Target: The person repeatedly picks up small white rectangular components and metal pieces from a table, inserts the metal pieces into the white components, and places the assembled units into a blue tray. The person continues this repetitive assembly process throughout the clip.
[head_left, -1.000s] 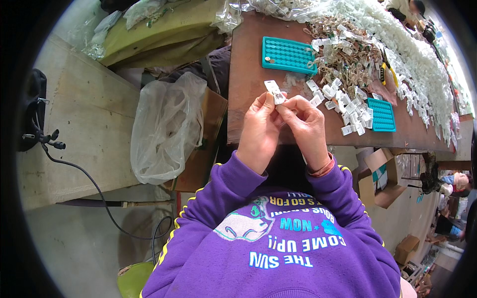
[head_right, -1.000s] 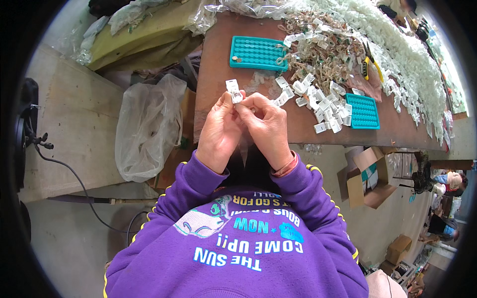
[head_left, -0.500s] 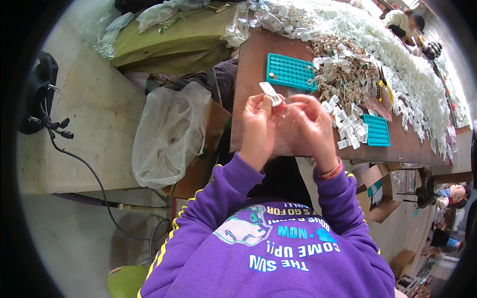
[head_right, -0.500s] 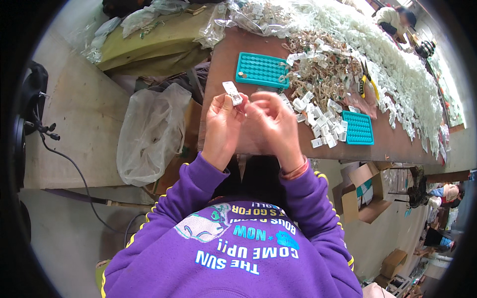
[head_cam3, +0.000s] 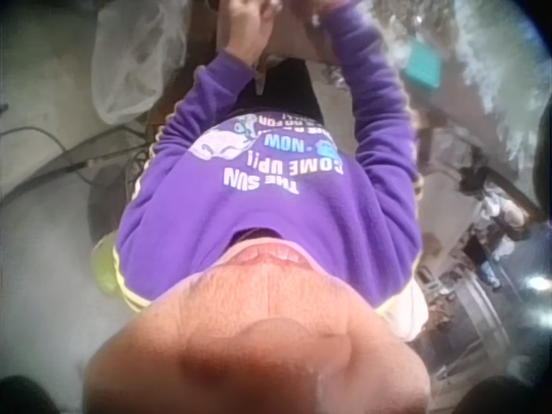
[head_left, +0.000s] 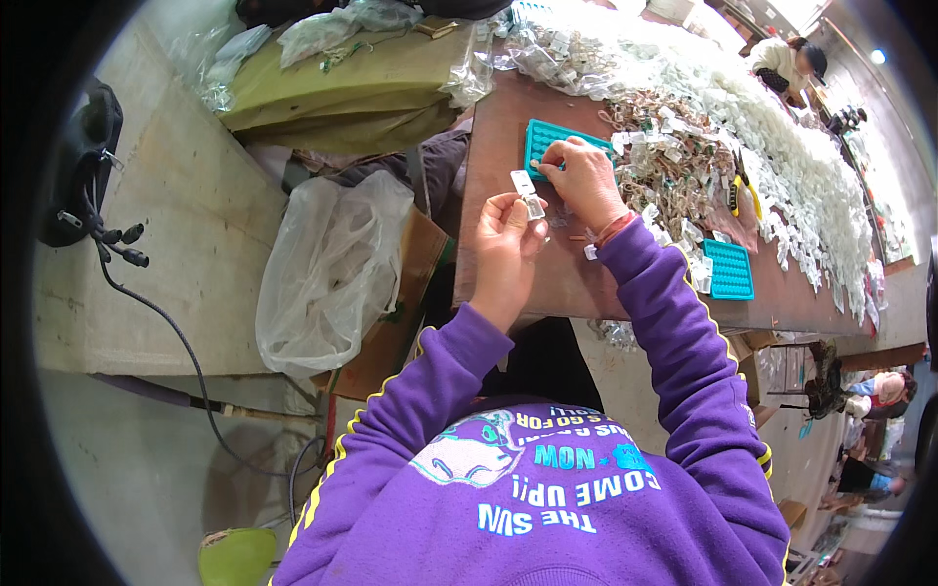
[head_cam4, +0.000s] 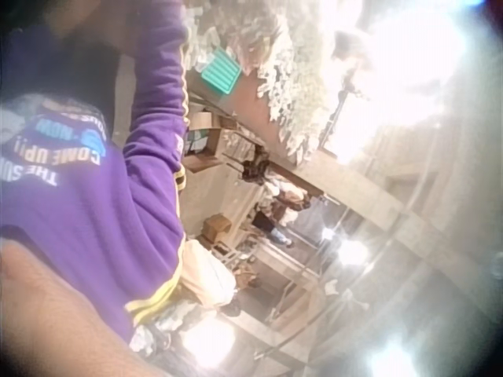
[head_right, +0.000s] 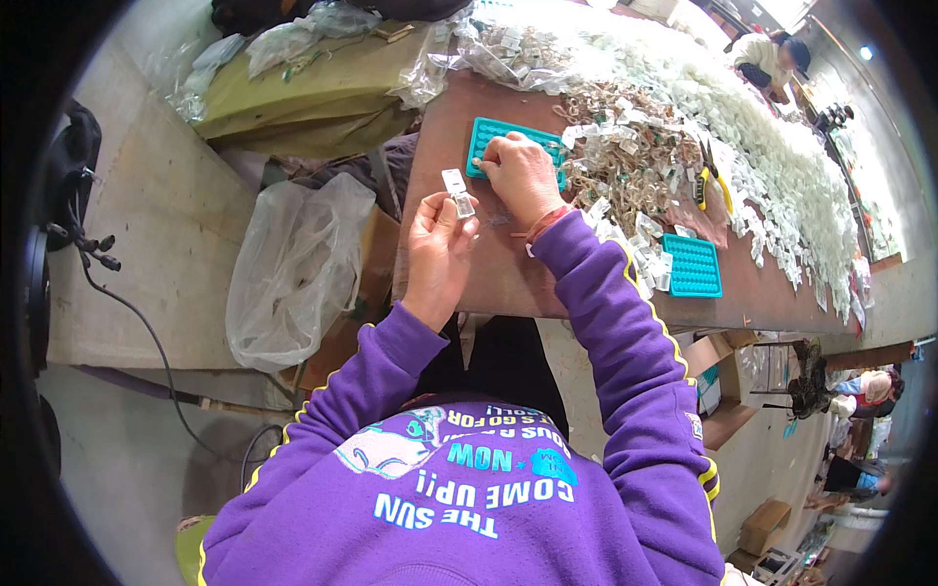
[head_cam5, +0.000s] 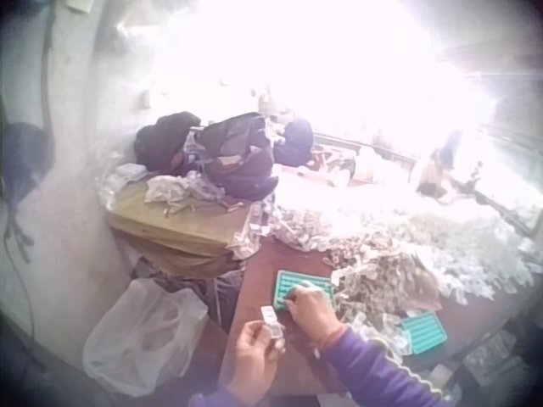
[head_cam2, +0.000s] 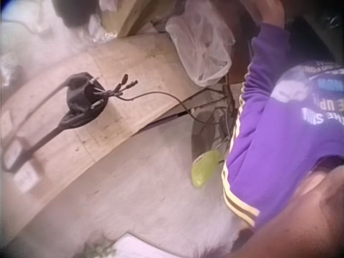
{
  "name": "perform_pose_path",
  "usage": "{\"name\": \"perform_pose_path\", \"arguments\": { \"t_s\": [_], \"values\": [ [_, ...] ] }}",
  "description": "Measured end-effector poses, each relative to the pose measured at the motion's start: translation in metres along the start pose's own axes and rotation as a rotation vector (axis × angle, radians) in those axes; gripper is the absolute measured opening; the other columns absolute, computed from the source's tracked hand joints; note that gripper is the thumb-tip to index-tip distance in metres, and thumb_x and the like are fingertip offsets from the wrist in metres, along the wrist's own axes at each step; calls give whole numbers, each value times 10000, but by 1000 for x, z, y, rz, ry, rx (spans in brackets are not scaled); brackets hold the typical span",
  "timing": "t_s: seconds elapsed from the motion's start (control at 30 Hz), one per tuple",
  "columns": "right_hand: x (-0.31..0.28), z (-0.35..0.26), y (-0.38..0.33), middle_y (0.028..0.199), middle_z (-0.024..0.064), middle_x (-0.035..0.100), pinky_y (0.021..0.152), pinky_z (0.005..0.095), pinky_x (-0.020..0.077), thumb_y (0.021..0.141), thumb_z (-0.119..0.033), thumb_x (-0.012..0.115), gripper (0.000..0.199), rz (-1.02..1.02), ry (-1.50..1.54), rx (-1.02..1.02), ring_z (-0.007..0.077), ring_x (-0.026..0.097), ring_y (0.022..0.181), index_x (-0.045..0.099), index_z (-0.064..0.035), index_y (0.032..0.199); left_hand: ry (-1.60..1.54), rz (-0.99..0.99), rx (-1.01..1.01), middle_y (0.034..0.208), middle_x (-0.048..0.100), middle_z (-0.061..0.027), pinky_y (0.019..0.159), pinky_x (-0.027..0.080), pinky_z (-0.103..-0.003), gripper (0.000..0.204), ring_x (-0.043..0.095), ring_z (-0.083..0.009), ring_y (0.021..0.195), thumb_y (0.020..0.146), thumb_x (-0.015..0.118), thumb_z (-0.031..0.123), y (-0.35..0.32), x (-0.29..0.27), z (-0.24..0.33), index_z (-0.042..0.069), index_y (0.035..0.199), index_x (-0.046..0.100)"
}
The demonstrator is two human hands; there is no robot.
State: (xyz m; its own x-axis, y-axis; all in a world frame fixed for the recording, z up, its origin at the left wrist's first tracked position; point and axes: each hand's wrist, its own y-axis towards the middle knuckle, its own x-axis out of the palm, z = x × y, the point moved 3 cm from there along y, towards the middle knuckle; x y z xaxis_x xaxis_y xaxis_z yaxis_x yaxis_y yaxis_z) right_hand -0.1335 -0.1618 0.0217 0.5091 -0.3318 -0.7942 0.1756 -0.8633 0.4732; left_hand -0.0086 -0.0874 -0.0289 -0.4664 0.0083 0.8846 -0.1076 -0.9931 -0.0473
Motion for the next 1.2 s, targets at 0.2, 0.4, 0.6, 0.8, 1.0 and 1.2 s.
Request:
{"name": "perform_pose_path", "arguments": {
  "t_s": [0.2, 0.4, 0.6, 0.8, 1.0, 1.2],
  "values": [
    [-3, 8, 18, 732, 156, 660, 688, 418, 521, 713, -94, 645, 91, -5, 129, 82, 339, 651, 711, 678, -37, 776, -26, -96, -14, 1040, 619, -132, 734, 488, -258, 180, 572, -157, 790, 991, 511, 165, 3, -2, 1, 42, 1123, 512],
    [8, 5, 31, 767, 165, 667, 714, 380, 526, 715, -94, 662, 101, -193, -13, -104, 318, 665, 744, 706, -38, 787, -35, -116, -33, 1044, 622, -136, 726, 481, -251, 168, 577, -159, 797, 986, 522, 165, 2, -4, 0, 58, 1115, 526],
    [-5, -6, 29, 750, 145, 663, 684, 390, 524, 728, -85, 659, 65, -105, 51, -116, 315, 660, 740, 695, -48, 768, -51, -141, -61, 1000, 624, -130, 667, 459, -242, 163, 575, -155, 786, 982, 532, 169, 1, -4, 2, 66, 1108, 533],
    [-57, -33, -16, 741, 75, 664, 612, 258, 506, 753, -61, 699, 77, -116, 470, 161, 123, 636, 658, 694, -20, 817, 3, -132, -49, 913, 628, -101, 685, 477, -248, 164, 581, -150, 772, 980, 539, 175, 1, -2, 0, 56, 1093, 539],
    [-63, -60, -42, 758, 87, 608, 590, 337, 506, 759, -64, 688, 49, -51, 273, -100, 250, 622, 645, 667, -47, 799, 92, -158, -21, 887, 626, -49, 718, 498, -266, 152, 590, -122, 767, 972, 556, 170, 1, 0, -1, 49, 1064, 555],
    [-58, -61, -44, 756, 91, 581, 599, 361, 507, 762, -55, 658, 30, 6, 117, -196, 289, 615, 663, 641, -53, 786, 108, -103, -20, 854, 631, -38, 655, 502, -238, 103, 593, -91, 713, 955, 581, 126, 1, 3, -2, 49, 1019, 559]
  ]
}}
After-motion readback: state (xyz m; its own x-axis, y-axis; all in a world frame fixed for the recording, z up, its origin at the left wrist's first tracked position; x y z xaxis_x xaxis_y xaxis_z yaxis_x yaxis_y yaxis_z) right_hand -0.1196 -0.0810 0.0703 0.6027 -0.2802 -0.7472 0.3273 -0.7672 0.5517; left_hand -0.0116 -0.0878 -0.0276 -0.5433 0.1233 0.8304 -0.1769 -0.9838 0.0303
